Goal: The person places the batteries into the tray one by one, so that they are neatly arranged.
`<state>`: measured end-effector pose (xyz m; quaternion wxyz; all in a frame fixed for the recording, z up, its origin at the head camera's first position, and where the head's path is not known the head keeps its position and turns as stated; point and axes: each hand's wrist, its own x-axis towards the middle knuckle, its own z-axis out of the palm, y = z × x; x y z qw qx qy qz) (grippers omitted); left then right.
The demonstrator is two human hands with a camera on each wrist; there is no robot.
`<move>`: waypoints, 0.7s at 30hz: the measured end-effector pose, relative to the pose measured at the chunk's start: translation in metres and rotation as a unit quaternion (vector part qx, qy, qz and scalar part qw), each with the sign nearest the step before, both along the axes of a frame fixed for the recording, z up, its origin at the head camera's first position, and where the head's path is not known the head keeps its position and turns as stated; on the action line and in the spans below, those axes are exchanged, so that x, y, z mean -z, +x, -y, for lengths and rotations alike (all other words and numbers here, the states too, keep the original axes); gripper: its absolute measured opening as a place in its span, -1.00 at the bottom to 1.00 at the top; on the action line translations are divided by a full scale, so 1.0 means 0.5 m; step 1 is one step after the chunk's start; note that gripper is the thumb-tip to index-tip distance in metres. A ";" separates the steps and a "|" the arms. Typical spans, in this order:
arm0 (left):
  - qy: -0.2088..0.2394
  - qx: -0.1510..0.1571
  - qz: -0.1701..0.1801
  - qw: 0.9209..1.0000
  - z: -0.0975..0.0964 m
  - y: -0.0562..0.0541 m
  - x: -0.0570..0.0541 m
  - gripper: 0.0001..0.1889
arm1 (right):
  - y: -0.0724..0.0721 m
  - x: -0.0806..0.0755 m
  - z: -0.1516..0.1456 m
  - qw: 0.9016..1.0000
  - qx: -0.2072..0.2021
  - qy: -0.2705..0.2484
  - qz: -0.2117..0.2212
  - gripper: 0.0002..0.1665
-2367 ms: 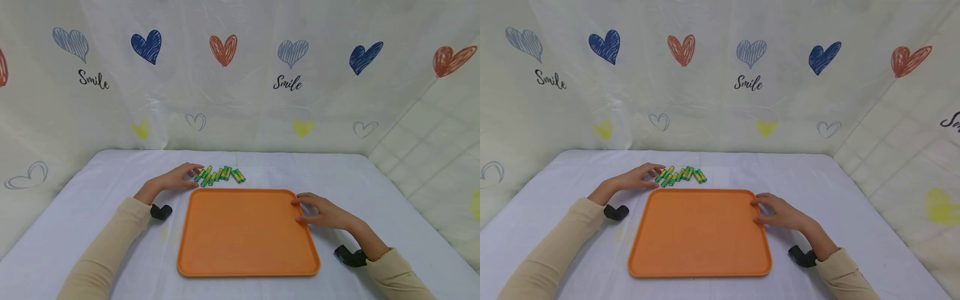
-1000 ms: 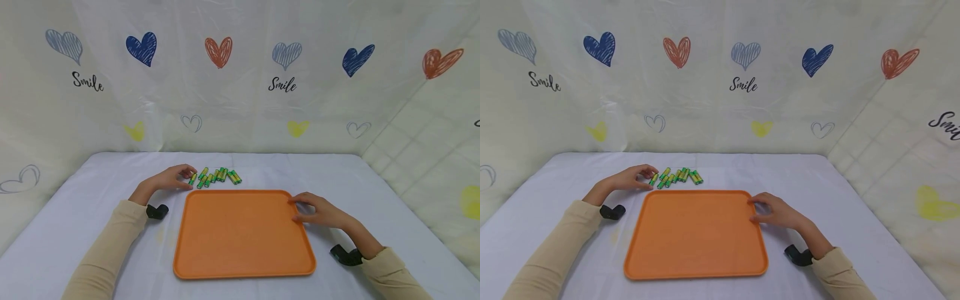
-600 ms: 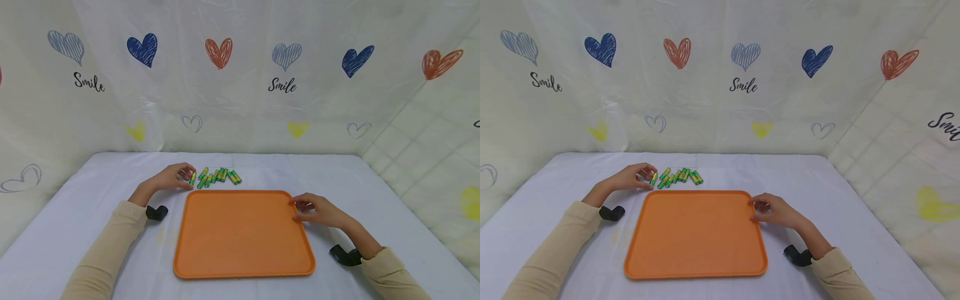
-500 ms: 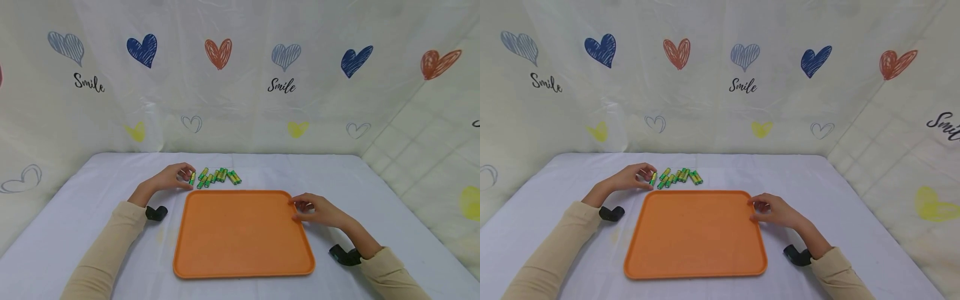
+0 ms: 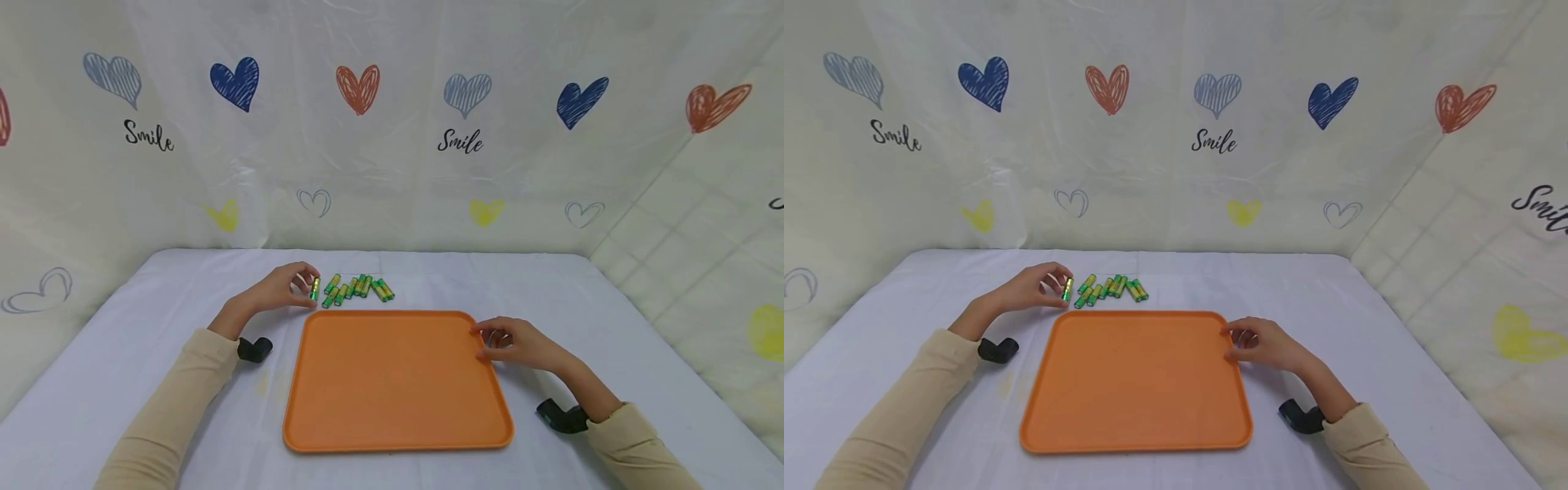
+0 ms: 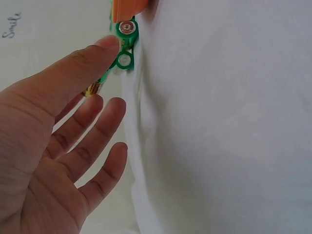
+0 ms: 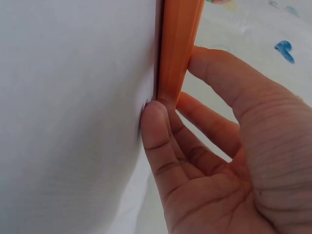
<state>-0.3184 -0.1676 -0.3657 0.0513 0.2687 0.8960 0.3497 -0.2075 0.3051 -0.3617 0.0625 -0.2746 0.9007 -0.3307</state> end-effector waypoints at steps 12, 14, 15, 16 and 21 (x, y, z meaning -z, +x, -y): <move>0.001 0.004 -0.013 1.000 -0.020 0.002 -0.017 -0.44 | -0.002 0.000 -0.002 1.000 -0.003 -0.008 0.004 -0.51; 0.002 0.003 -0.014 1.000 -0.024 0.001 -0.019 -0.44 | -0.003 0.001 -0.002 1.000 -0.003 -0.007 0.004 -0.51; 0.002 0.004 -0.015 1.000 -0.026 0.000 -0.020 -0.45 | -0.003 0.002 -0.002 1.000 -0.003 -0.006 0.003 -0.51; 0.001 0.004 -0.015 1.000 -0.027 -0.001 -0.021 -0.45 | -0.003 0.002 -0.002 1.000 -0.003 -0.005 0.003 -0.51; 0.002 0.011 -0.018 1.000 -0.037 -0.003 -0.025 -0.45 | -0.001 -0.003 -0.001 1.000 -0.002 -0.007 0.006 -0.51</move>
